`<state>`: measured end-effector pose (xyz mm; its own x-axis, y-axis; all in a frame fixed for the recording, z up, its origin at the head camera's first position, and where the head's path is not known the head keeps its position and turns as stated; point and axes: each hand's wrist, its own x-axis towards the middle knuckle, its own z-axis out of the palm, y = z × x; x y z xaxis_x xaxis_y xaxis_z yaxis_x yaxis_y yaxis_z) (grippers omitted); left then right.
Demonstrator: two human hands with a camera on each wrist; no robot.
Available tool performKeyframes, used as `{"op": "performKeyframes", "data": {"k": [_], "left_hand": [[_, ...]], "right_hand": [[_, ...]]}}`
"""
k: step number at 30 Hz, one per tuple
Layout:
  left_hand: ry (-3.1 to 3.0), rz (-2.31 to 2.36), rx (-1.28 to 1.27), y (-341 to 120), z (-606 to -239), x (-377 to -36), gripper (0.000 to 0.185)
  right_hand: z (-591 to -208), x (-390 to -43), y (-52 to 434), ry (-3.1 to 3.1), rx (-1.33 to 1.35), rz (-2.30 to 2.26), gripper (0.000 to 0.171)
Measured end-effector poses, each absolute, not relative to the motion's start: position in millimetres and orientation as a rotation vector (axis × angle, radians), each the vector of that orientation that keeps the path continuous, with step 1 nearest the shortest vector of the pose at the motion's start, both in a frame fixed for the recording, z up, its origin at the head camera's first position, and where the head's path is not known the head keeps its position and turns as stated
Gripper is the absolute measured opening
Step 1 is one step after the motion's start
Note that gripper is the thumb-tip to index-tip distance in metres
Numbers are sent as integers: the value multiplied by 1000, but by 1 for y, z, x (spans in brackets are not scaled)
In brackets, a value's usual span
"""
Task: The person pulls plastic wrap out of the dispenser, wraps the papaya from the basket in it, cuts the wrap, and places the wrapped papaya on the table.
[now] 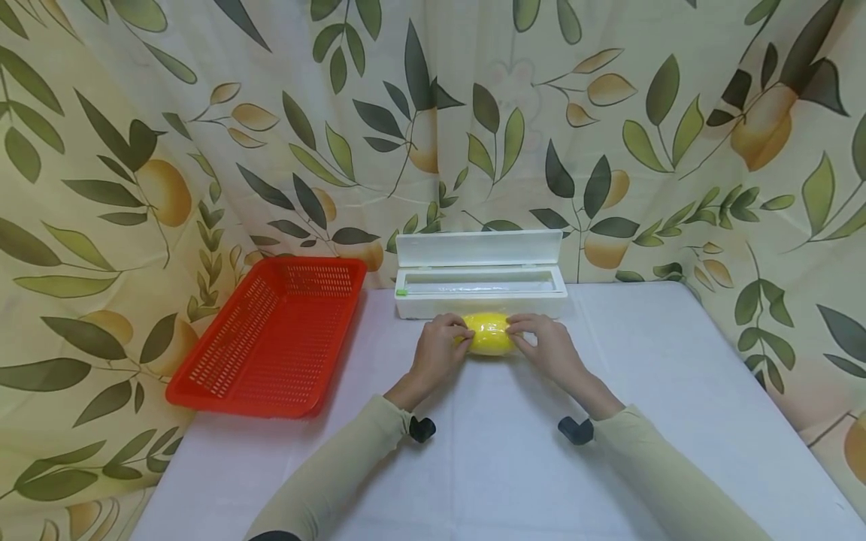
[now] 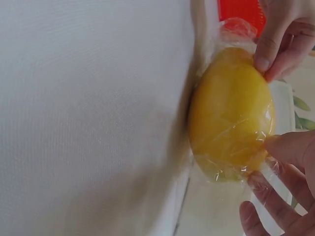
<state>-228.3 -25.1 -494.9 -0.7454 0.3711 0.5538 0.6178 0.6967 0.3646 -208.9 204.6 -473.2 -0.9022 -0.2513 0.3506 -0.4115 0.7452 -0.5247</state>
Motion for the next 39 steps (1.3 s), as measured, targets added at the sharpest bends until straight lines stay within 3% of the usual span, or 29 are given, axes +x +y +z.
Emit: {"op": "performKeyframes", "data": {"k": [27,32,39], "left_hand": [[-2388,-843,-783,-31,-498,-228,7],[-2387,-776,-802,-33,-500,-230,11],[-2468,-611,-812,-35,-501,-231,21]], "right_hand": [[-474,-209,210,-2688,499,949,14],[-479,-207,206,-2692,579,929,31],[-485,-201,200,-2820,677,557,64]]}}
